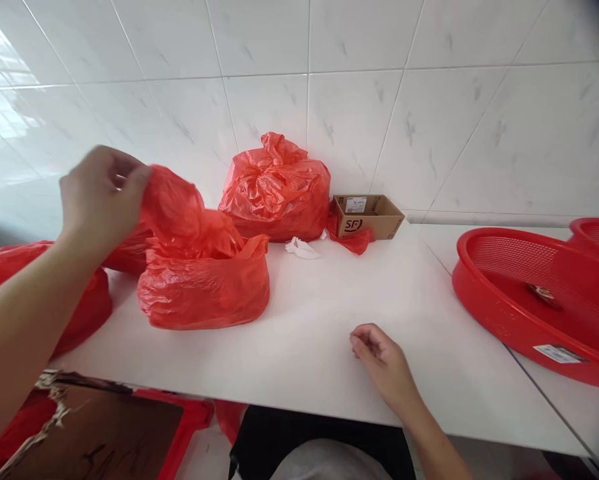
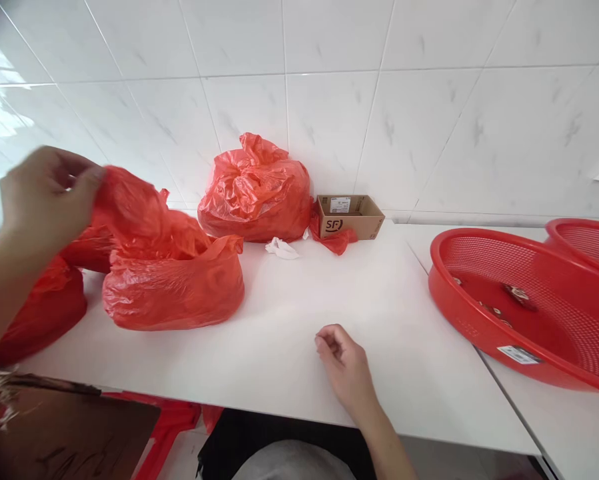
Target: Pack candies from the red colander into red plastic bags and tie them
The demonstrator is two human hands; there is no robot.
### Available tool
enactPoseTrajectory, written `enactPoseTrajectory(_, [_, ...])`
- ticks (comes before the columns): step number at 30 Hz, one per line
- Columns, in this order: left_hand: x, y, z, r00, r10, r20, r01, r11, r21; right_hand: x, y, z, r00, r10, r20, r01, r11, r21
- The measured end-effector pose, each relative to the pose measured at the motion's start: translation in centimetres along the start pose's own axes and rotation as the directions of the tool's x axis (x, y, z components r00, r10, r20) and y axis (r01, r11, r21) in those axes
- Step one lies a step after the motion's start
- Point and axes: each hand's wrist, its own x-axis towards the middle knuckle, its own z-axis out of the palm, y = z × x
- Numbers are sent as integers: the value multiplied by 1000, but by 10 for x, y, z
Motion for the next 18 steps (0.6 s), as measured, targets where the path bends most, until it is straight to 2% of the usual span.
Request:
enactPoseTrajectory(1, [1, 5, 1, 996, -20, -82, 12, 995, -102, 0, -9, 10, 999, -18, 40, 17, 1000, 14])
enactPoseTrajectory(3, [1, 19, 6, 984, -61, -166, 0, 937, -349, -1, -27, 27, 992, -62, 109, 59, 998, 35])
enactPoseTrajectory(6, [-6, 52, 14, 986, -74, -147, -38, 763, -645, 1, -53, 41, 981, -124, 148, 109, 989, 100])
enactPoseTrajectory(8, [-19, 79, 22, 993, -95, -72, -2, 595, -803, 5, -69, 41, 980, -150, 127, 125, 974, 187])
enactPoseTrajectory(10, [-40, 108, 34, 993, -99, 69, 106, 451, -886, 9, -83, 36, 983, -171, 67, 143, 941, 306])
enactPoseTrajectory(14, [-104, 156, 66, 966, 2, 257, 240, 355, -904, 17, -95, 23, 973, -229, -23, 203, 808, 553])
enactPoseTrajectory(16, [-137, 166, 87, 940, 34, 339, 311, 323, -894, 20, -89, 15, 970, -241, -30, 207, 755, 622])
enactPoseTrajectory(18, [-162, 163, 107, 916, 9, 401, 379, 305, -874, 21, -76, 5, 980, -192, -62, 186, 741, 645])
